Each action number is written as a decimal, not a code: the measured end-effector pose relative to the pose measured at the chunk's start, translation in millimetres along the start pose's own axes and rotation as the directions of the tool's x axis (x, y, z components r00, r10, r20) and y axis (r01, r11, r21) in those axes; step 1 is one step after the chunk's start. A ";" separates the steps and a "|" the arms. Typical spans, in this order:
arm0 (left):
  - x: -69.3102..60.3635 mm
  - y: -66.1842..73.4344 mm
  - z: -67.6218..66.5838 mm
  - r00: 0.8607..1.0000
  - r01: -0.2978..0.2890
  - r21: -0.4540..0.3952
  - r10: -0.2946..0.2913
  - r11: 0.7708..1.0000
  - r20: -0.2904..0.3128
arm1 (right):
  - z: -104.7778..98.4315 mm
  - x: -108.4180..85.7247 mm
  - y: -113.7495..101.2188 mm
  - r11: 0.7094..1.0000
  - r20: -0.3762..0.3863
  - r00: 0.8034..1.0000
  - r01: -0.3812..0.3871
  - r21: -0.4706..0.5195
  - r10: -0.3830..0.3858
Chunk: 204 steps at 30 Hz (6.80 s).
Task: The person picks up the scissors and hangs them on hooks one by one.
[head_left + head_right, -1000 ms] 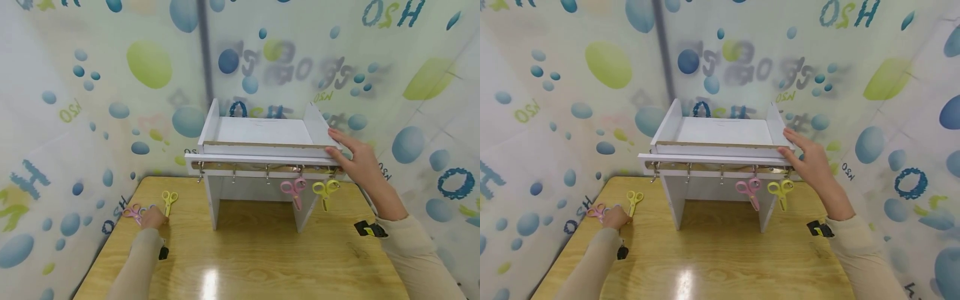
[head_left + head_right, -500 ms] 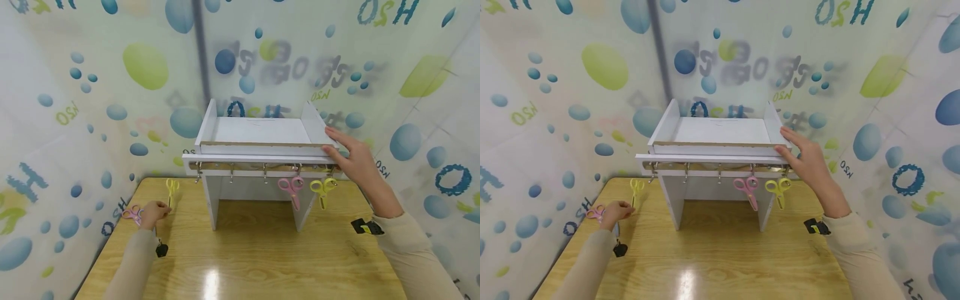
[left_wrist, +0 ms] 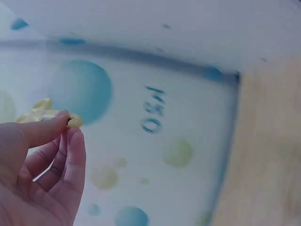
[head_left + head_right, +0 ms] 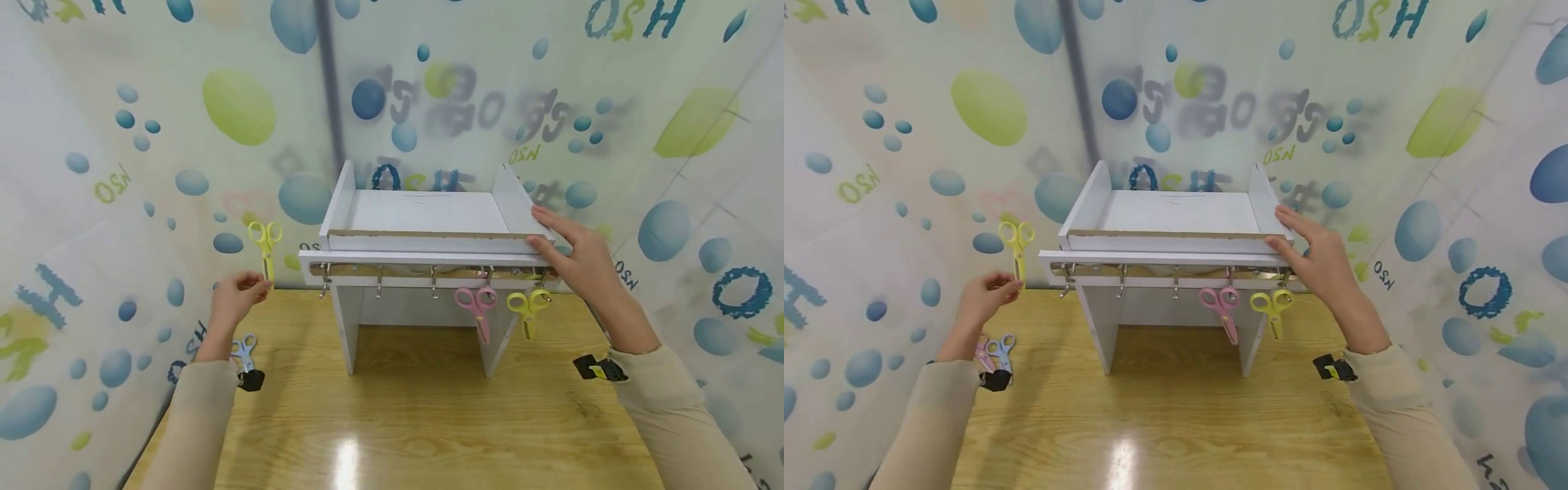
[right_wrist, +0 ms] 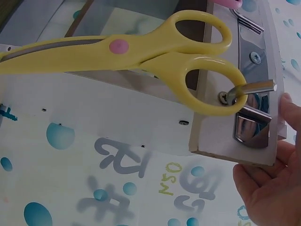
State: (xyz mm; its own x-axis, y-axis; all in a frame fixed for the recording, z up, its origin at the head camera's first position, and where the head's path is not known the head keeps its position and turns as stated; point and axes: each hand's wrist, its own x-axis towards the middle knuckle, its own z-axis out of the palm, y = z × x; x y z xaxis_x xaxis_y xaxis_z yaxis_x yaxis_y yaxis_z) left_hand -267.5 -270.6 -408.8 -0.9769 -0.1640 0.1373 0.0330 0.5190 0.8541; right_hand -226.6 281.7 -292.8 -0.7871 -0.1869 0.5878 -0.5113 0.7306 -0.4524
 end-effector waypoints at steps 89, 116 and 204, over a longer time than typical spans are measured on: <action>-91.3 -35.1 109.8 0.936 -0.075 -0.132 0.115 0.988 0.332 | 5.7 -2.1 4.5 0.999 -0.048 0.998 -0.026 0.037 0.027; -59.0 -144.1 19.8 0.931 0.250 0.629 -0.360 0.736 0.051 | 7.2 0.0 6.8 0.998 -0.091 0.996 0.019 0.062 -0.013; -120.7 126.5 9.9 0.922 -0.366 -0.511 0.375 0.778 -0.090 | 7.7 -1.9 1.5 0.994 -0.099 0.995 -0.003 0.114 0.014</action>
State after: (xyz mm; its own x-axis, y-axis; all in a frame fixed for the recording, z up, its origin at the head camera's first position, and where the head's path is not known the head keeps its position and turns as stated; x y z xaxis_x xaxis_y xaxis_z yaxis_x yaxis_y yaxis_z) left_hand -147.5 -176.9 -322.3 -0.8697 -0.0319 0.4926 0.4915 0.0354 0.8702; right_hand -228.6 278.1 -299.8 -0.7566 -0.1107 0.6445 -0.5447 0.6519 -0.5275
